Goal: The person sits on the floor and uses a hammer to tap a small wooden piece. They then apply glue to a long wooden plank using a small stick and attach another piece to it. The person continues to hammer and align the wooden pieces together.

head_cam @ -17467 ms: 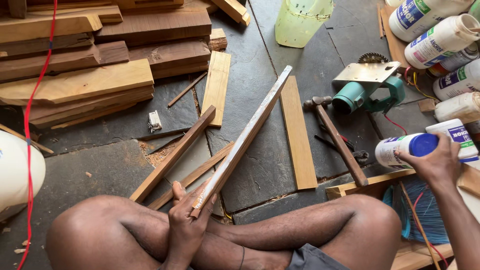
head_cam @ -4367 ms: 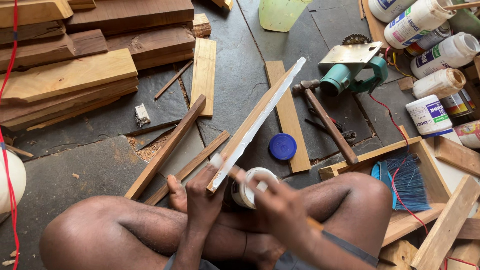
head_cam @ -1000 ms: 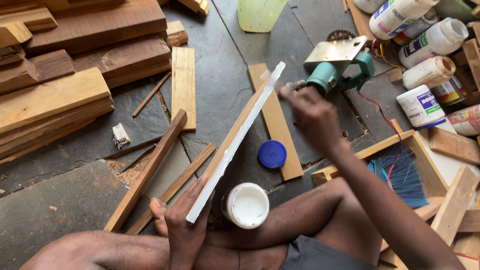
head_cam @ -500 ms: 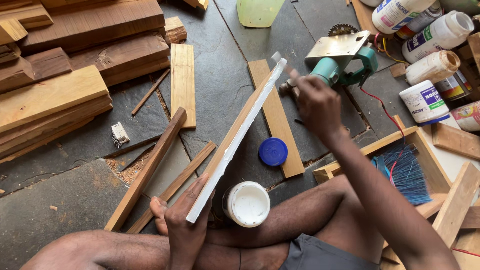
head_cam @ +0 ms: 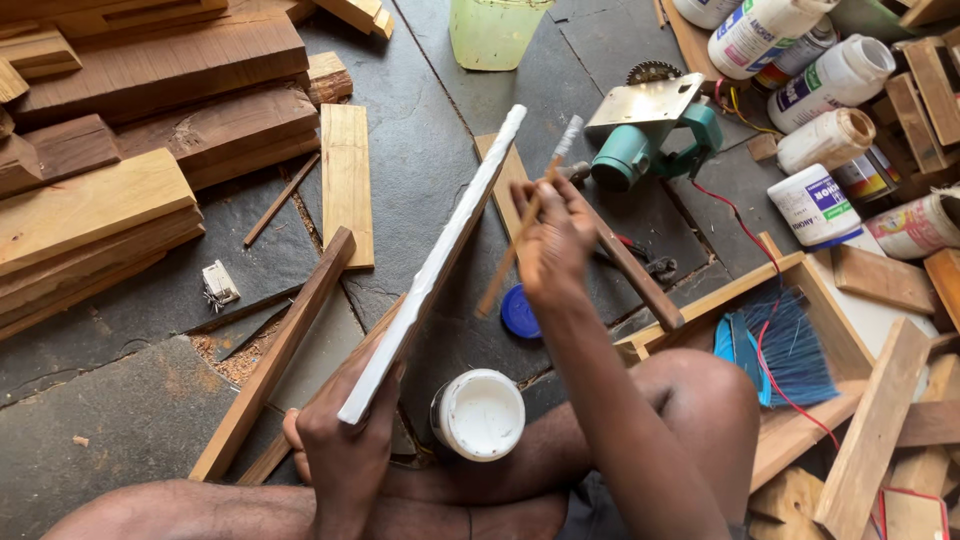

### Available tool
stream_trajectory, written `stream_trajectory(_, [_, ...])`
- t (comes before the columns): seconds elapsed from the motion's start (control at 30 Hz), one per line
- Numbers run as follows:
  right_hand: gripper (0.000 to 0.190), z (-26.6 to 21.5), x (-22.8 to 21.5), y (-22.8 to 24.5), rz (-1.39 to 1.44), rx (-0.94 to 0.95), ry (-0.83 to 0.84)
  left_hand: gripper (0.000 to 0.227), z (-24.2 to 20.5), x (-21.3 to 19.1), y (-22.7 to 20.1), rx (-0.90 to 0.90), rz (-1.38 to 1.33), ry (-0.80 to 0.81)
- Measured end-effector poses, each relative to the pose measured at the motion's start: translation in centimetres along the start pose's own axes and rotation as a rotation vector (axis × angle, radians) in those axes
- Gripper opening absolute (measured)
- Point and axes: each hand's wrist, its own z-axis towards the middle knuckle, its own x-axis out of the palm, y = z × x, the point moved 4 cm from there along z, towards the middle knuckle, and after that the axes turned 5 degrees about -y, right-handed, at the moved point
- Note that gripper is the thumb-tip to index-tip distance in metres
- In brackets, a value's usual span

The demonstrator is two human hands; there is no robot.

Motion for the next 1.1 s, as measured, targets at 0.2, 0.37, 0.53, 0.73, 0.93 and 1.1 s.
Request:
stream_trajectory(0.2, [0.029, 1.8, -0.3, -3.4, -0.190, 0.025, -0.304, 0.036, 2.9, -0.6, -3.8, 0.207, -0.206, -0.004])
stream_trajectory(0.37, [0.029, 3.4, 1.0, -4.0, -0.138, 0.042, -0.187, 0.041, 2.9, -0.5, -5.0, 0.287, -0.202, -0.036])
stream_trajectory(0.53, [0.029, 3.9, 1.4, -4.2, -0.122, 0.061, -0.139, 0.041, 2.2, 0.4, -5.1, 0.205, -0.252, 0.043])
stream_trajectory(0.73, [0.029, 0.4, 1.5, -2.3, -0.135, 0.007, -0.077, 0.055, 1.6, 0.8, -5.5, 0.279, -0.243, 0.097])
stream_trajectory(0.93, [0.028, -5.4, 3.2, -0.9, -0.146, -0.046, 0.041, 0.058, 2.1, 1.1, -6.0, 0.237, -0.237, 0.132])
stream_trajectory(1.1, [0.025, -9.5, 4.2, 0.4, -0.242, -0.169, 0.160, 0.065, 2.8, 1.6, -6.7, 0.196, -0.259, 0.206])
